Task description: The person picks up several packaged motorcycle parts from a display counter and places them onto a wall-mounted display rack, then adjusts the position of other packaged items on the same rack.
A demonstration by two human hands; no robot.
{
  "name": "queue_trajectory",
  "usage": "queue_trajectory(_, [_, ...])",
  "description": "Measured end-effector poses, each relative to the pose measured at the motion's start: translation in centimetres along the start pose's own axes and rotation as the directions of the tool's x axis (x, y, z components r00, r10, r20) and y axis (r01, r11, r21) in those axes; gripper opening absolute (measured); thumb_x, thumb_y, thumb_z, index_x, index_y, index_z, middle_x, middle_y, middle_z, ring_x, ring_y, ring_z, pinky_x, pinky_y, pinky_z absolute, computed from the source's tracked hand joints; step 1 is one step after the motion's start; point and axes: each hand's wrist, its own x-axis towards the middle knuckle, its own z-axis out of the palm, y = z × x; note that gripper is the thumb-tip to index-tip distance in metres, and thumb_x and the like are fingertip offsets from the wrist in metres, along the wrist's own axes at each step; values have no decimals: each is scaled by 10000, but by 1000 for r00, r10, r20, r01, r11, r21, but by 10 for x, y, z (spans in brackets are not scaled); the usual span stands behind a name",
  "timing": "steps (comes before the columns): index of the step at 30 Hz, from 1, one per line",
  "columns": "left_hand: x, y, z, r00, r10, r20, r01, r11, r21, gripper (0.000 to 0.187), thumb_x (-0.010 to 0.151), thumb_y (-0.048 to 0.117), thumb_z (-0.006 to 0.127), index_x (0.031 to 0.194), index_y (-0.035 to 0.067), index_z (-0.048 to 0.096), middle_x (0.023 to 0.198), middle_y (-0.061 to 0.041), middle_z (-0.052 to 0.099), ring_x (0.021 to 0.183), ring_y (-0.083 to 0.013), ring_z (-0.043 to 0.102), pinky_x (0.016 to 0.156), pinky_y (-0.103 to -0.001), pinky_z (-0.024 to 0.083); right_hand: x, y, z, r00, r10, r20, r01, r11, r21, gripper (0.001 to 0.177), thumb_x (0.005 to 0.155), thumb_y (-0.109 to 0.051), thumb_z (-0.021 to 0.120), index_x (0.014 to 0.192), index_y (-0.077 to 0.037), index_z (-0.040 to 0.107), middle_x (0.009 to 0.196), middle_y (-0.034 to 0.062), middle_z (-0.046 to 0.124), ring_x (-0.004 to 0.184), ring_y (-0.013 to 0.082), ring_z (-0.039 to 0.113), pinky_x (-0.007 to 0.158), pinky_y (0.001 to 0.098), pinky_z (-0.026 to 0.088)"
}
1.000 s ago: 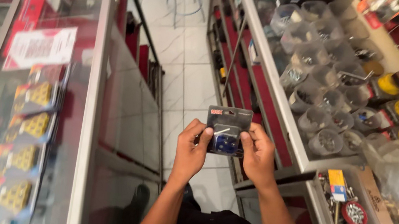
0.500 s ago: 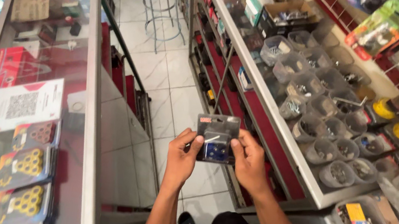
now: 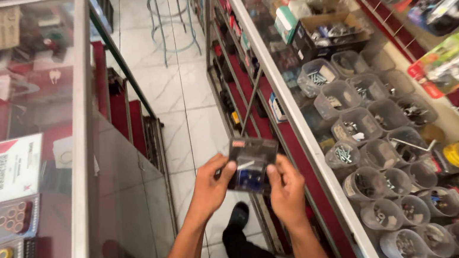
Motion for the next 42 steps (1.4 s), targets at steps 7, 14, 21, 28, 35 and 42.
queue_trajectory(7, [86, -3, 11, 996, 68, 63, -68, 998, -5, 258, 1044, 203, 629, 1080, -33, 728, 820, -30, 510, 754, -114, 473, 670, -276, 411, 81, 14, -9, 995, -49, -83, 51, 998, 25, 244, 1065, -101, 565, 1234, 54, 649, 1078, 107, 753, 977, 113, 693, 868, 248, 543])
queue_trajectory(14, [161, 0, 37, 995, 41, 93, -28, 990, -139, 285, 1040, 247, 628, 1137, -6, 718, 870, 9, 572, 781, -66, 523, 679, -251, 448, 147, 13, -25, 990, -86, -107, 97, 990, 101, 280, 1078, -123, 572, 1279, 63, 631, 1146, 99, 739, 1039, 105, 674, 928, 241, 528])
queue_trajectory(21, [214, -11, 80, 969, 159, 191, -135, 982, -131, 209, 1043, 167, 640, 1145, -4, 702, 874, 8, 568, 776, -72, 516, 700, -245, 439, 177, 37, -67, 975, -63, -213, 95, 985, 143, 264, 1075, -118, 590, 1263, 57, 649, 1118, 76, 742, 1006, 99, 672, 904, 233, 522])
queue_trajectory(28, [250, -5, 124, 914, 258, 313, -222, 964, -146, 220, 1064, 197, 617, 1092, -12, 681, 876, -6, 554, 793, -84, 509, 733, -247, 431, 193, 40, -103, 922, -106, -371, 140, 988, 66, 259, 1062, -99, 592, 1266, 53, 645, 1089, 60, 735, 983, 87, 660, 898, 228, 514])
queue_trajectory(35, [290, 16, 165, 905, 232, 355, -126, 947, -296, 263, 1056, 216, 623, 954, -26, 650, 857, 9, 516, 760, -55, 459, 662, -234, 387, 216, 21, -114, 831, -147, -537, 132, 989, -67, 245, 1078, -104, 596, 1254, 56, 659, 1086, 50, 728, 968, 77, 635, 878, 218, 497])
queue_trajectory(42, [352, 50, 189, 805, 436, 402, -264, 871, -415, 289, 1081, 211, 617, 924, -33, 613, 829, -1, 458, 757, -73, 411, 663, -259, 356, 252, -9, -113, 683, -263, -682, 159, 964, -212, 274, 1086, -107, 605, 1305, 54, 633, 1055, 23, 712, 914, 54, 606, 826, 201, 480])
